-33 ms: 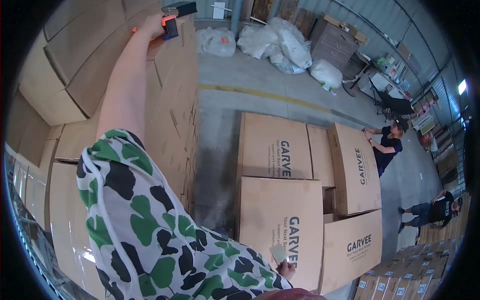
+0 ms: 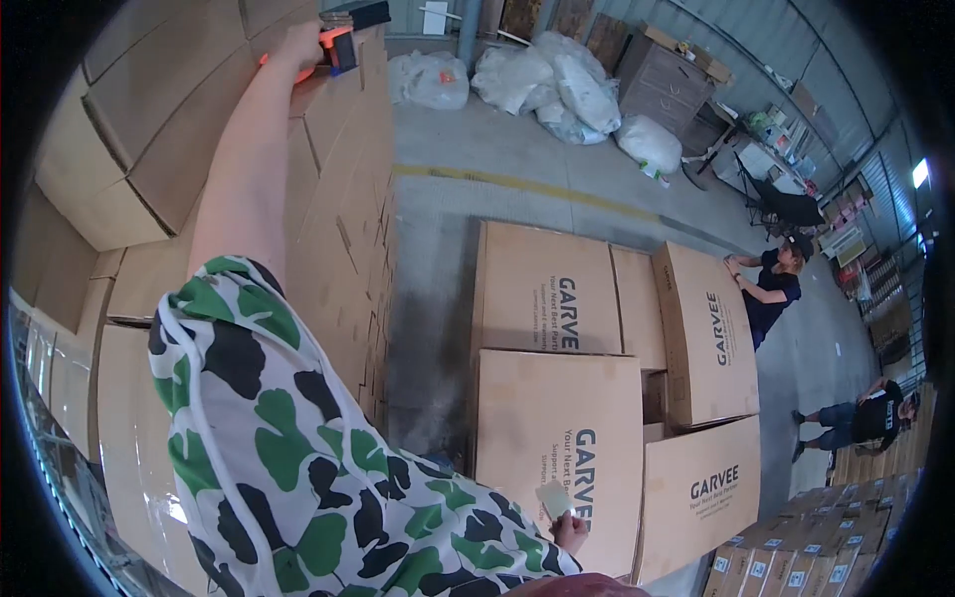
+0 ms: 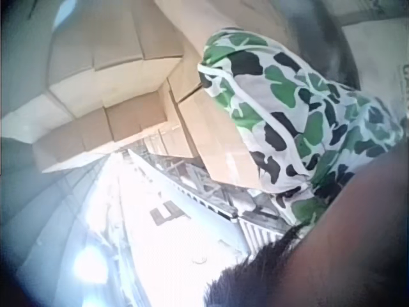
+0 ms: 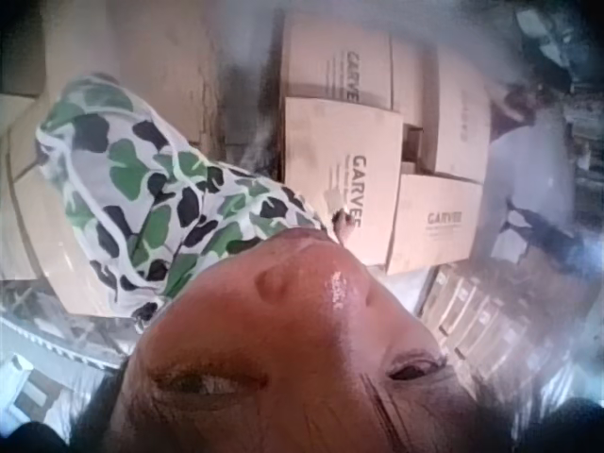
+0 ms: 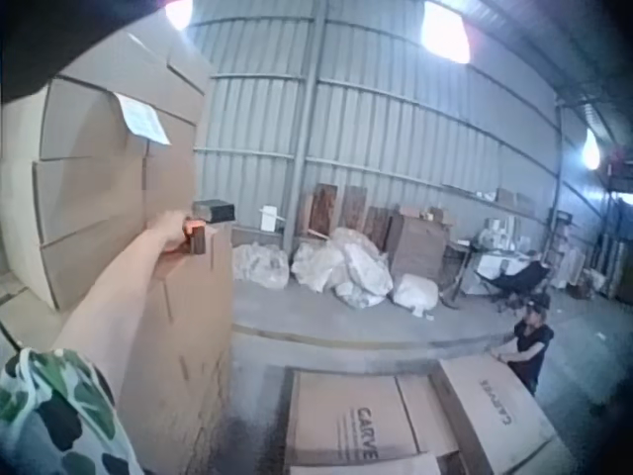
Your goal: The person prepares a tape dispenser, applies adhesive tape to the seams of several large cardboard boxes on the floor, and presses the tape down by hand to secure the closures.
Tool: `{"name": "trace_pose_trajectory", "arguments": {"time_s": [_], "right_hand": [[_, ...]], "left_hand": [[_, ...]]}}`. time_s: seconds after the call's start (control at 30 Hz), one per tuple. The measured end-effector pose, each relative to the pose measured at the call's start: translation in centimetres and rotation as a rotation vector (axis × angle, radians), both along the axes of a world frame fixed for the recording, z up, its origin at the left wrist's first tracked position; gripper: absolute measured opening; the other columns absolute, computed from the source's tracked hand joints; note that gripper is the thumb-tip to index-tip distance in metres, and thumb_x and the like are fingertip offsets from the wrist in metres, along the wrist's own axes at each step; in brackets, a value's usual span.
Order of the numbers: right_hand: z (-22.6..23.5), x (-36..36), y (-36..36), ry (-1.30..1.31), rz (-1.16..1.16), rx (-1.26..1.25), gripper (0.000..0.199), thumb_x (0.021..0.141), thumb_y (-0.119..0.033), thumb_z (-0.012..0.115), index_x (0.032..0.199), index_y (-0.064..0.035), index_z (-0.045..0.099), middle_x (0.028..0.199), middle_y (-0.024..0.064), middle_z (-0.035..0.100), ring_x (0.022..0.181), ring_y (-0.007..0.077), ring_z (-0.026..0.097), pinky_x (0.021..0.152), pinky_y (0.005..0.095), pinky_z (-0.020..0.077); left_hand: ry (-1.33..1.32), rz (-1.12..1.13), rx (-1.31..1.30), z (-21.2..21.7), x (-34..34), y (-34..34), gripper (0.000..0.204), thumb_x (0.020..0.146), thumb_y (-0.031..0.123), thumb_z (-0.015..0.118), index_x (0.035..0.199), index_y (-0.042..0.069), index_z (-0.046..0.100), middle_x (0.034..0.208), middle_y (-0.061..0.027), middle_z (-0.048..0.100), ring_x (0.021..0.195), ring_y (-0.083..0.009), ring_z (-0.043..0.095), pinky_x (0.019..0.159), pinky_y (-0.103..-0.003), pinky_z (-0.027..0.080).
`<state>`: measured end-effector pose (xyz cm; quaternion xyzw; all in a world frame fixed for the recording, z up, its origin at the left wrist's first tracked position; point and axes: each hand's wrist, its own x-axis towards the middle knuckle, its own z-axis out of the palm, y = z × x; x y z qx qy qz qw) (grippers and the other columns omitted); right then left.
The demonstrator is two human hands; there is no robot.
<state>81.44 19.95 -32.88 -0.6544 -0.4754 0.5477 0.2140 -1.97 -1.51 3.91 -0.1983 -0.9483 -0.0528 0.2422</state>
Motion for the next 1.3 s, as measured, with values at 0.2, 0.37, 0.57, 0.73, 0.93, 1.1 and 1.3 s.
{"name": "trace_pose_trajectory", "arguments": {"time_s": [0.2,0.37,0.57,0.73,0.93,1.1,1.3], "right_hand": [[-5.5,-5.9,0.6,0.117,0.084,0.108,0.019,0.086,-0.015,0.063,0.078,0.0017,0.057,0.065,0.0078,0.058,0.057,0.0139,0.056,0.052,0.0274,0.0465],[-3.1,-5.9,-1.7,0.099,0.074,0.035,0.021,0.085,-0.017,0.063,0.077,0.0009,0.056,0.063,0.0062,0.057,0.056,0.0123,0.054,0.051,0.0262,0.0441],[-0.8,-1.4,-4.1,0.203,-0.128,0.083,0.020,0.087,-0.018,0.062,0.078,-0.0002,0.057,0.066,0.0053,0.058,0.056,0.0126,0.054,0.053,0.0267,0.0446],[1.3,7.9,-7.2,0.395,-0.464,0.178,0.018,0.088,-0.016,0.061,0.080,-0.0016,0.055,0.069,0.0046,0.058,0.061,0.0114,0.054,0.057,0.0257,0.0446],[12.3,5.7,-16.6,0.332,-0.641,0.312,0.019,0.088,-0.018,0.064,0.079,-0.0032,0.056,0.068,0.0003,0.056,0.061,0.0075,0.051,0.058,0.0233,0.0420],[13.2,4.8,-20.1,0.170,-0.711,0.339,0.017,0.087,-0.016,0.063,0.077,-0.0050,0.056,0.068,-0.0014,0.057,0.061,0.0048,0.049,0.054,0.0205,0.0384],[19.6,4.2,-23.8,0.224,-0.562,0.357,0.017,0.085,-0.012,0.064,0.073,-0.0042,0.055,0.065,-0.0043,0.052,0.059,0.0024,0.044,0.053,0.0204,0.0341]], "left_hand": [[-0.528,-0.109,0.021,7.4,0.4,8.3,0.066,0.069,0.027,0.068,0.129,0.014,0.044,0.136,-0.0182,0.037,0.125,-0.0348,0.035,0.101,-0.041,0.032],[-0.693,-0.711,0.170,-1.9,13.9,20.6,0.018,0.080,0.013,0.060,0.094,0.003,0.064,0.076,-0.0018,0.062,0.067,-0.0124,0.060,0.061,-0.029,0.049],[-1.679,-1.038,0.289,-16.2,37.6,27.7,0.012,0.081,0.006,0.059,0.092,0.004,0.064,0.078,-0.0011,0.063,0.067,-0.0113,0.061,0.062,-0.028,0.051],[-2.452,-0.900,0.309,-27.4,56.8,26.3,0.019,0.089,0.013,0.055,0.104,0.003,0.060,0.072,-0.0021,0.057,0.044,-0.0061,0.044,0.036,-0.020,0.032],[-2.738,-0.390,0.273,-30.4,60.7,21.7,0.018,0.092,0.016,0.047,0.100,0.004,0.058,0.074,-0.0046,0.059,0.046,-0.0059,0.040,0.042,-0.021,0.035],[-2.525,-0.678,0.049,-28.8,65.2,22.7,0.022,0.094,0.017,0.048,0.107,0.001,0.057,0.091,-0.0086,0.063,0.062,-0.0082,0.055,0.056,-0.022,0.047],[-2.389,-0.967,-0.225,-28.7,67.7,23.4,0.021,0.093,0.016,0.055,0.107,0.001,0.057,0.100,-0.0076,0.062,0.090,-0.0181,0.062,0.082,-0.031,0.052]]}}
